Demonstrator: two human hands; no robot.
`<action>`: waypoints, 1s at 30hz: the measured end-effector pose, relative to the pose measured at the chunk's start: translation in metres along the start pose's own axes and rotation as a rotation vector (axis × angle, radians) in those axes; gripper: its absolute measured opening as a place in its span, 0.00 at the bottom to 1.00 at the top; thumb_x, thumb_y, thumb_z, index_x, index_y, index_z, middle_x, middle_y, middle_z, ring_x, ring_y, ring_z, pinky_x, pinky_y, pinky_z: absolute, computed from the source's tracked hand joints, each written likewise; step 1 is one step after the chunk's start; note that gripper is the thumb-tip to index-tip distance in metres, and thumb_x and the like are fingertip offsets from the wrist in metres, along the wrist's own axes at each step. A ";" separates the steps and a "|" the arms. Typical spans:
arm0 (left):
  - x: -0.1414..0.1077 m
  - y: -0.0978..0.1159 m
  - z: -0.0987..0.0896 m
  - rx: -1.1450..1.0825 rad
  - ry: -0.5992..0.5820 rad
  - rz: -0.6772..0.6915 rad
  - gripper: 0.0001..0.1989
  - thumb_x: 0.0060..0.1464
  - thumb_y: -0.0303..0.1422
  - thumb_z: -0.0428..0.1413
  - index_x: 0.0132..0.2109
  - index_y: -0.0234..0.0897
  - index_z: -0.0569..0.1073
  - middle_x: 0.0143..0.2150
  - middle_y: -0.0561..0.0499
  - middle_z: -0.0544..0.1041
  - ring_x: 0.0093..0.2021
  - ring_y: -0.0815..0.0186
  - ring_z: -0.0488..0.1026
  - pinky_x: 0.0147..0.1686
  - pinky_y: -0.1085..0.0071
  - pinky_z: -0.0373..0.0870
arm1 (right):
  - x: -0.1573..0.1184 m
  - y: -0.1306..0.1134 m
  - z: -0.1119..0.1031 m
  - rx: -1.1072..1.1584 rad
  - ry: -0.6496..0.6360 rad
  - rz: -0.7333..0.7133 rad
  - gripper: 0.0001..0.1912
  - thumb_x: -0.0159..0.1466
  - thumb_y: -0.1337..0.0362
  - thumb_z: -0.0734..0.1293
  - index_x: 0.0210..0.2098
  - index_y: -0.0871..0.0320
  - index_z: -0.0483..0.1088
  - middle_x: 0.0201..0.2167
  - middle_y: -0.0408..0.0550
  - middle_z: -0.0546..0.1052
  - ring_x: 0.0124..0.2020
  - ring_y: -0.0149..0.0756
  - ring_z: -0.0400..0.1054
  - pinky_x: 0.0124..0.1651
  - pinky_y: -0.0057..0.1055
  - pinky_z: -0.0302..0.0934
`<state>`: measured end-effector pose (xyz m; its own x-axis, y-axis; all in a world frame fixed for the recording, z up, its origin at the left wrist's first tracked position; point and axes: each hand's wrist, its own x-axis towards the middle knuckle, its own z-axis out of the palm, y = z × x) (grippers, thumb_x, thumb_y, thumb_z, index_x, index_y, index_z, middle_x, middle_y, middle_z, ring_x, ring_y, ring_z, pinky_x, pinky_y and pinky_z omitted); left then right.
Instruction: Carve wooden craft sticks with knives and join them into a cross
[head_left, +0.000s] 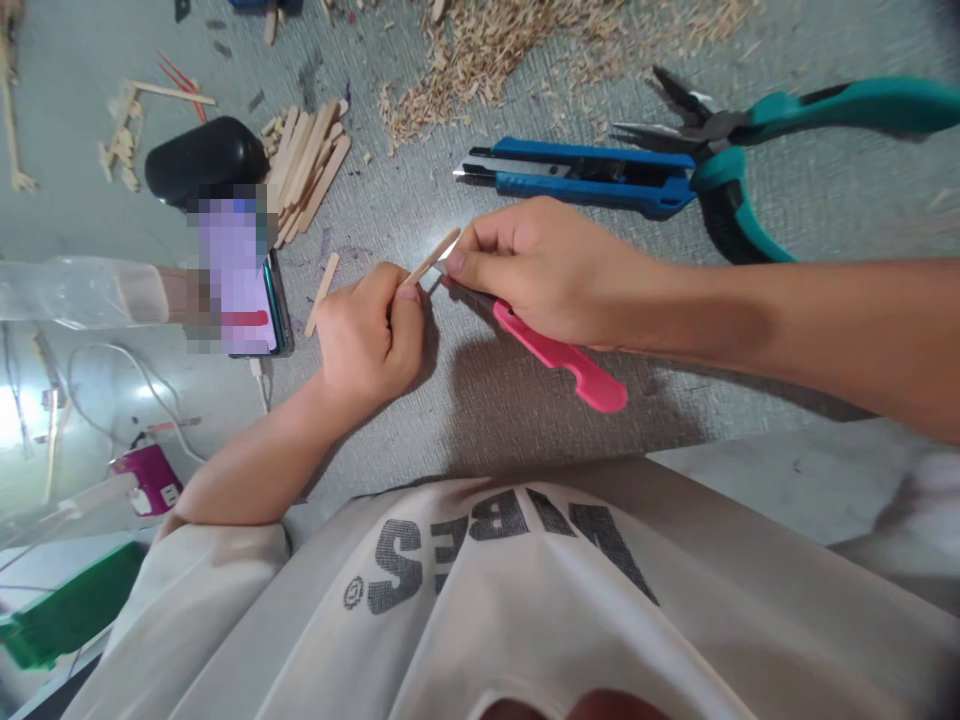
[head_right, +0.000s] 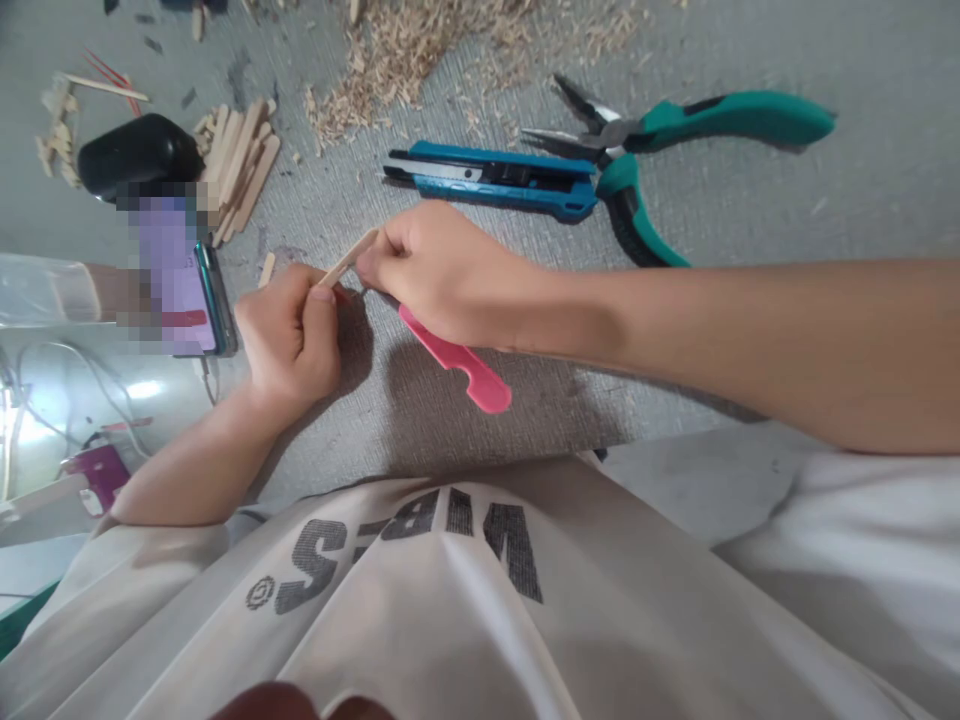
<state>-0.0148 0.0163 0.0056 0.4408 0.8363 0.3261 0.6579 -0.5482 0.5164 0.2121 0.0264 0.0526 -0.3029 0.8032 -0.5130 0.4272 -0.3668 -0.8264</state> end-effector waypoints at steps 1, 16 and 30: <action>0.001 0.000 -0.001 -0.003 0.006 0.002 0.19 0.77 0.40 0.50 0.35 0.43 0.71 0.25 0.52 0.74 0.23 0.64 0.66 0.28 0.61 0.54 | -0.001 -0.001 -0.002 -0.016 -0.015 0.000 0.19 0.79 0.60 0.66 0.31 0.58 0.69 0.25 0.39 0.63 0.28 0.29 0.54 0.34 0.32 0.48; 0.000 0.011 -0.003 -0.161 -0.040 -0.064 0.23 0.80 0.44 0.48 0.34 0.43 0.70 0.26 0.53 0.73 0.24 0.66 0.66 0.29 0.61 0.60 | -0.006 -0.004 -0.008 0.046 -0.104 0.017 0.14 0.74 0.67 0.68 0.30 0.59 0.69 0.22 0.37 0.61 0.25 0.26 0.49 0.30 0.34 0.41; 0.000 0.015 -0.001 -0.061 -0.012 0.002 0.17 0.77 0.36 0.49 0.35 0.43 0.70 0.27 0.53 0.74 0.24 0.66 0.67 0.29 0.62 0.59 | -0.002 0.000 -0.003 0.047 -0.055 0.016 0.11 0.73 0.64 0.69 0.34 0.60 0.76 0.23 0.40 0.65 0.24 0.28 0.52 0.27 0.34 0.42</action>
<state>-0.0055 0.0086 0.0145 0.4497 0.8349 0.3174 0.6190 -0.5475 0.5631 0.2155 0.0265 0.0546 -0.3434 0.7704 -0.5372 0.3922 -0.4021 -0.8273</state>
